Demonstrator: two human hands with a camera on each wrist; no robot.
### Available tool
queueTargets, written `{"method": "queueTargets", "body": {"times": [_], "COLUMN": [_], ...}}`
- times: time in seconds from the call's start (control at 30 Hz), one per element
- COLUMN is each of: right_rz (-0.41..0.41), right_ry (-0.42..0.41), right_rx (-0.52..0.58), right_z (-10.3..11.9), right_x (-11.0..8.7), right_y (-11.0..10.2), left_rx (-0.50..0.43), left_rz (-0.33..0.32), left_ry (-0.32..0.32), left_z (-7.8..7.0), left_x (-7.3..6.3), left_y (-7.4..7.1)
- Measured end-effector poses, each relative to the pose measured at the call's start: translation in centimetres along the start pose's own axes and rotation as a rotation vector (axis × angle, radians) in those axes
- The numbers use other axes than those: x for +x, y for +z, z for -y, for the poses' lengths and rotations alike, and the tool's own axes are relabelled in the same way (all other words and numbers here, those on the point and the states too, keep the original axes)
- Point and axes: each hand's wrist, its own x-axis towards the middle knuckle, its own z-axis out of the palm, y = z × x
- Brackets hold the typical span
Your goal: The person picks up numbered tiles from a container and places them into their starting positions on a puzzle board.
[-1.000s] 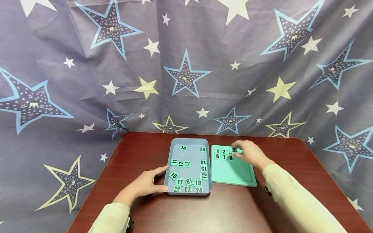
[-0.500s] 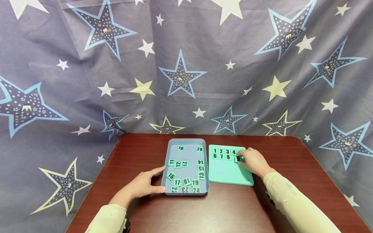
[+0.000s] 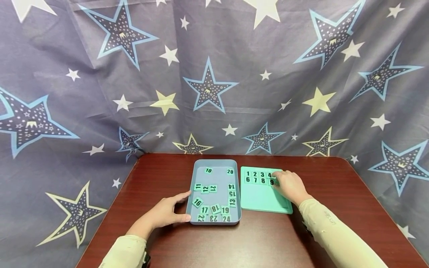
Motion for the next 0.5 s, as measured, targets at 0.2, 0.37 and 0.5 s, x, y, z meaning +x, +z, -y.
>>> {"method": "queueTargets", "body": {"times": [0.2, 0.37, 0.5], "right_rz": [0.037, 0.035, 0.022], "right_ry": [0.077, 0.101, 0.114], "right_rx": [0.073, 0.067, 0.057], "right_z": [0.18, 0.57, 0.83], "right_x": [-0.22, -0.27, -0.21], "right_y": [0.23, 0.31, 0.16], "left_rx": [0.002, -0.005, -0.008], "left_rz": [-0.008, -0.008, -0.012], "left_ry": [0.004, -0.002, 0.007], "left_z": [-0.01, -0.01, -0.12], "left_x": [-0.06, -0.09, -0.16], "left_y": [0.02, 0.17, 0.07]}}
